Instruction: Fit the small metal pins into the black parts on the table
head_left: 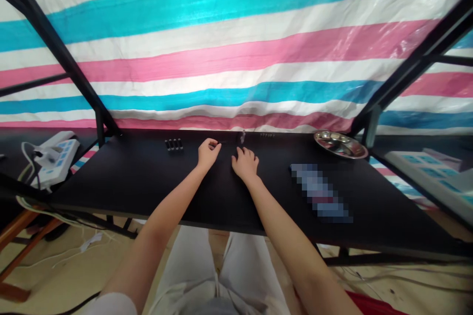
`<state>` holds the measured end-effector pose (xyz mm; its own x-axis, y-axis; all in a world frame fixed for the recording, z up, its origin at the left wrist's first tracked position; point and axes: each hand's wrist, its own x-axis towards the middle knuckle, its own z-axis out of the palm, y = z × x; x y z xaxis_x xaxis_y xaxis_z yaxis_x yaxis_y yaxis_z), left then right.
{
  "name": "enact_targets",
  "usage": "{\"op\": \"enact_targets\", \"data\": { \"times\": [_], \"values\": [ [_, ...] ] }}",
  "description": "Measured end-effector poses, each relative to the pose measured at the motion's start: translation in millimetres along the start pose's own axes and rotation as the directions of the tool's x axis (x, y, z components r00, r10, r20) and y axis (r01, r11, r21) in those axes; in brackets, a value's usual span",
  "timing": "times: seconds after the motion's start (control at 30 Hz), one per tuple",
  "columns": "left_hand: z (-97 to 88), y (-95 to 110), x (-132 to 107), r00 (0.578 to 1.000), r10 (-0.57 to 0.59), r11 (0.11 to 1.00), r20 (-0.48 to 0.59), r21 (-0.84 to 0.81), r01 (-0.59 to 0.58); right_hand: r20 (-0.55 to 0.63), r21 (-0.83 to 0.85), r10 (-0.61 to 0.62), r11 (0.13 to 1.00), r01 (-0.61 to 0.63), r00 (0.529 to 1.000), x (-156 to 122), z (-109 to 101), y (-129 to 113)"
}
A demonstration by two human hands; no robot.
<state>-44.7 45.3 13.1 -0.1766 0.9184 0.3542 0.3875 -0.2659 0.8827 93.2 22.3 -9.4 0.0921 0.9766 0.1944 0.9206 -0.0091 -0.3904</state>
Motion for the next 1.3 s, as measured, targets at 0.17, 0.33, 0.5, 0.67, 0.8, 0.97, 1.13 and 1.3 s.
{"op": "enact_targets", "data": {
  "times": [0.17,0.33,0.5,0.67,0.8,0.97,1.13,1.3],
  "values": [
    [-14.1,3.9,-14.6,0.972,-0.235,0.915,-0.032,-0.346,0.21,0.069,-0.036,0.066,0.997,-0.064,0.995,11.7,9.7,-2.8],
    [-19.5,4.0,-25.8,0.947,-0.318,0.882,-0.038,-0.378,0.281,0.114,-0.037,0.089,0.996,-0.085,0.99,27.7,12.3,-1.7],
    [-23.2,7.6,-30.3,0.949,-0.311,0.877,-0.045,-0.399,0.268,0.137,-0.036,0.121,0.992,-0.118,0.983,42.7,14.0,-1.4],
    [-24.3,7.8,-30.1,0.942,-0.333,0.863,-0.034,-0.414,0.29,0.152,-0.038,0.128,0.992,-0.124,0.98,49.3,15.8,-1.6],
    [-24.7,5.7,-29.1,0.932,-0.362,0.847,-0.028,-0.428,0.316,0.151,-0.032,0.118,0.993,-0.115,0.981,49.6,15.4,-0.3],
    [-25.9,6.1,-29.5,0.927,-0.373,0.837,-0.035,-0.444,0.32,0.124,-0.025,0.06,0.998,-0.058,0.99,44.5,15.1,2.7],
    [-25.9,7.4,-29.8,0.92,-0.388,0.836,-0.052,-0.441,0.327,0.13,0.018,-0.031,0.999,0.029,0.991,29.7,17.7,4.3],
    [-25.2,7.1,-31.0,0.926,-0.375,0.853,-0.05,-0.409,0.324,-0.036,0.27,-0.146,0.951,0.151,0.989,15.2,16.1,6.6]
  ]
}}
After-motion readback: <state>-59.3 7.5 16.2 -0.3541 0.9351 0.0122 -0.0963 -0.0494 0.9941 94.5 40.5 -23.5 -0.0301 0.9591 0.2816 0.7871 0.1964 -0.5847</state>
